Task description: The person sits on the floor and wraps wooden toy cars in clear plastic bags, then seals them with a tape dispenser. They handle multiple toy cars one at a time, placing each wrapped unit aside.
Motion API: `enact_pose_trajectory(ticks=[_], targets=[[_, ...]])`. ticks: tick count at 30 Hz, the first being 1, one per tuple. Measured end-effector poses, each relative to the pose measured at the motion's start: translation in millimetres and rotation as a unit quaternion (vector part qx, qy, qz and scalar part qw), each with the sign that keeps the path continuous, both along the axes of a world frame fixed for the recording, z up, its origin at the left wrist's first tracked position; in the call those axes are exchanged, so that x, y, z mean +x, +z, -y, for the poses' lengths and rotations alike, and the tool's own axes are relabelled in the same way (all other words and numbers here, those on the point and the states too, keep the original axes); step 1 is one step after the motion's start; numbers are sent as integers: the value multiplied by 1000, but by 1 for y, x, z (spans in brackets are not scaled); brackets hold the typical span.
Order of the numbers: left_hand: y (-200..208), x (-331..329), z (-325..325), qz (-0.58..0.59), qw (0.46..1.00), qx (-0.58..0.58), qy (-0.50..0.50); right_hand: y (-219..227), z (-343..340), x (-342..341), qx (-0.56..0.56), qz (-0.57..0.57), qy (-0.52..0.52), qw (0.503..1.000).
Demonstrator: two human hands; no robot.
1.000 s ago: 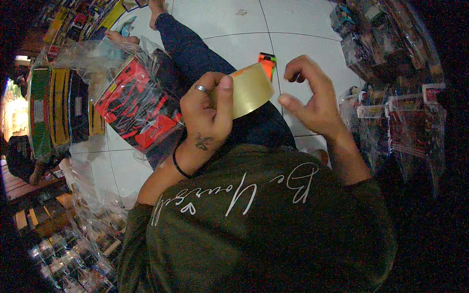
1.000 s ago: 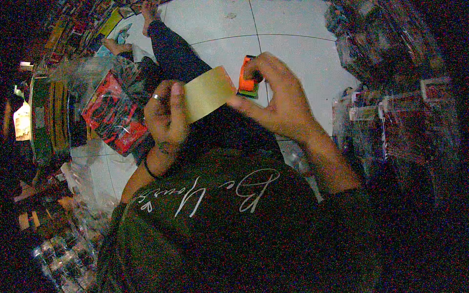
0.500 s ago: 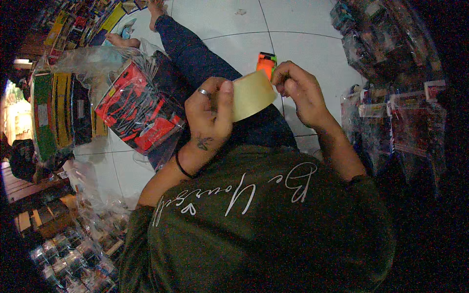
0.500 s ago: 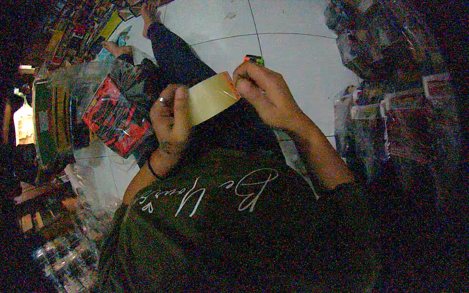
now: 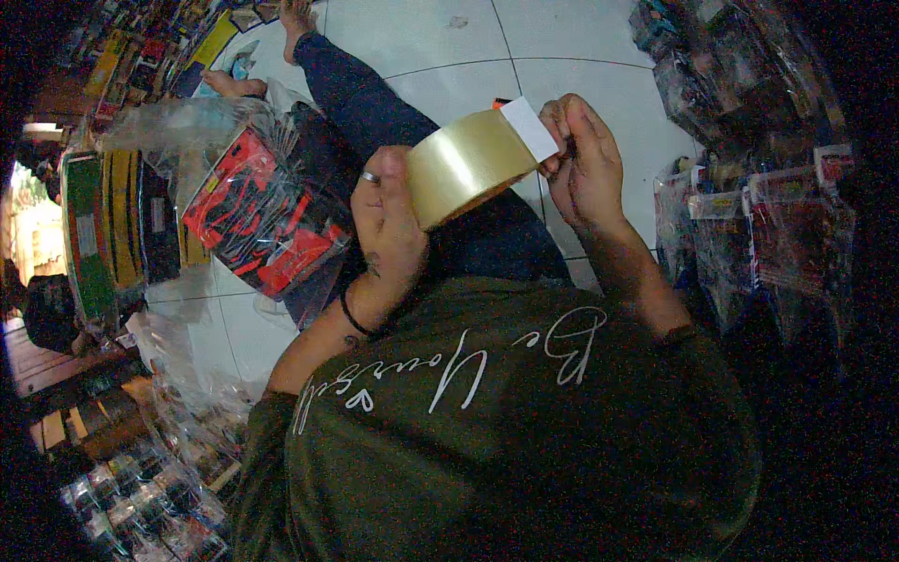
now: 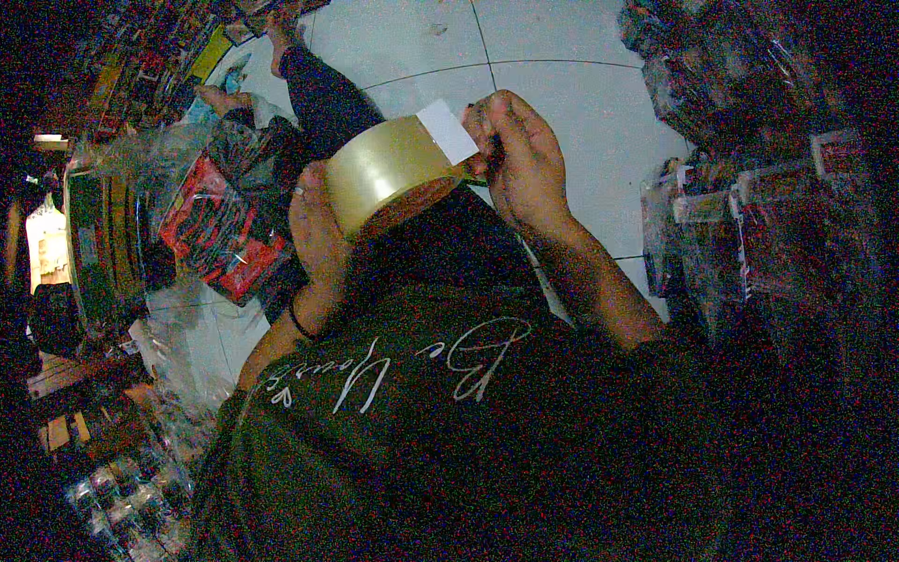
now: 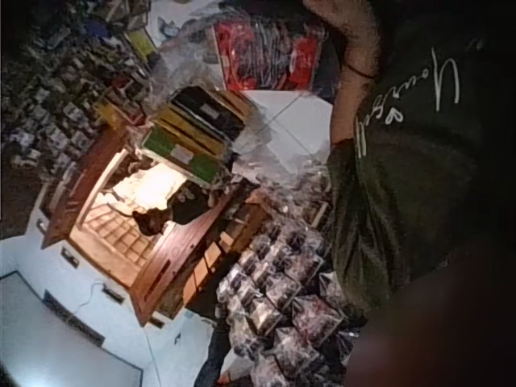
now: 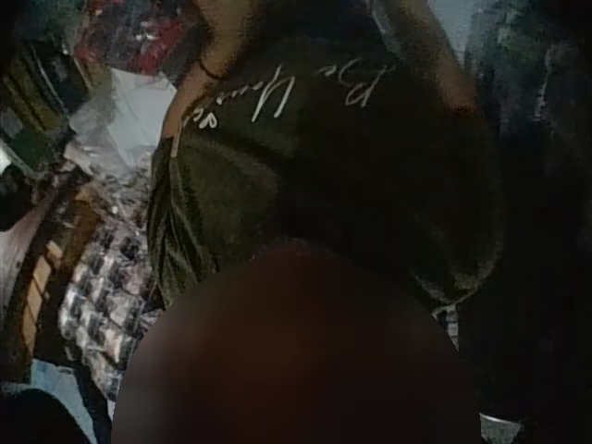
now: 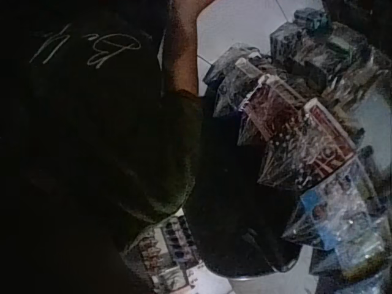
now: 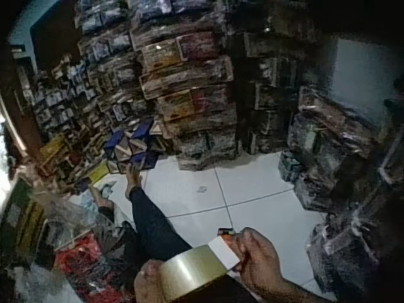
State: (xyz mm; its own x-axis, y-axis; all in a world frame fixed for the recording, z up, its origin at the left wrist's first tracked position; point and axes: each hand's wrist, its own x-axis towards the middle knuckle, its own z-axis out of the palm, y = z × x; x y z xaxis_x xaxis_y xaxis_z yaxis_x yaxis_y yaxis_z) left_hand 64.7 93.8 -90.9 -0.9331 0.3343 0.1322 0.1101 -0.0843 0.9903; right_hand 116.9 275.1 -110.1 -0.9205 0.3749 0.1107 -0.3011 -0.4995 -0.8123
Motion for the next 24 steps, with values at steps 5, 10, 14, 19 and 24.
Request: enact_pose_trajectory(ticks=[5, 10, 14, 19, 24], targets=[[-7, -1, -9, 80, 996, -12, 40, -23, -2, -9, -102, 132, 3, 986], [-29, -12, -28, 25, 997, -76, 11, -40, 21, 5, 251, 251, -112, 928], [-67, -14, -57, -46, 975, -172, -135, -61, 30, 18, 221, 163, -107, 956], [-126, -58, -106, -217, 915, -324, -107, -98, -42, 25, 11, 277, -213, 937], [-200, -92, -148, -37, 741, -580, -335, -121, -81, 38, 38, 313, -153, 936]])
